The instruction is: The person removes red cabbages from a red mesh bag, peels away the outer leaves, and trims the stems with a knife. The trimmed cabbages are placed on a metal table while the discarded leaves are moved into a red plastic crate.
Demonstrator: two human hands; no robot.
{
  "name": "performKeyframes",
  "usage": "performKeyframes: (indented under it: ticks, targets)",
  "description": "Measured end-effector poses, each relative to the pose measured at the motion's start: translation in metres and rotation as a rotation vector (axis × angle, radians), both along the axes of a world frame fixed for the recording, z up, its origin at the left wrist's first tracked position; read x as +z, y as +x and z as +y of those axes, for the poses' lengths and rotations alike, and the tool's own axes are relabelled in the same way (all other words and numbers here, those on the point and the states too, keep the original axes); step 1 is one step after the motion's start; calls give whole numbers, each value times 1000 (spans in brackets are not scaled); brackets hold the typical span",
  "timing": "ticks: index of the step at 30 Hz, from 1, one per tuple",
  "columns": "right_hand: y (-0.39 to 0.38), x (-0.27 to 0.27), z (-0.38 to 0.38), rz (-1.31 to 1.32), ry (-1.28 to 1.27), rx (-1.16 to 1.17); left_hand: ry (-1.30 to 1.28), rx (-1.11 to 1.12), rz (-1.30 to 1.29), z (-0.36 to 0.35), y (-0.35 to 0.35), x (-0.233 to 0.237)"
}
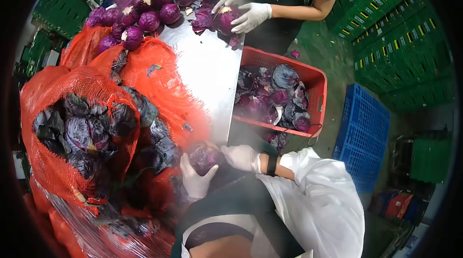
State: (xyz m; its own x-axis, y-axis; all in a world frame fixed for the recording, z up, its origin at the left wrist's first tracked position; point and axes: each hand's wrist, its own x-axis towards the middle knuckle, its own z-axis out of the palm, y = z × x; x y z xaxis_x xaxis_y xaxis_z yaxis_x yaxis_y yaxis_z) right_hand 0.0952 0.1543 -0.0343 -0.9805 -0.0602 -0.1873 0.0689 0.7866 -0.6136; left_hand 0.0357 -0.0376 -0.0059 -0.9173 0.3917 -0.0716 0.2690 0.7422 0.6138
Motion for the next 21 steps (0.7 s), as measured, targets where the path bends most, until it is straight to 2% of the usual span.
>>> performKeyframes:
  ticks: [6, 13, 16, 19, 21]
  targets:
    - [11, 37, 4, -106, -41, 86, 46, 39, -68, -6, -1, -7]
    - [-16, -6, -2, -70, 66, 46, -2, 38, -45, 3, -5, -2]
    - [-11, 0, 4, -120, 73, 55, -27, 12, -31, 4, -3, -2]
    - [-6, 22, 6, -338, 32, 126, -3, -4, 14, 3, -2, -6]
    - [-11, 9, 1, -338, 34, 73, 6, 1, 28, 2, 3, -9]
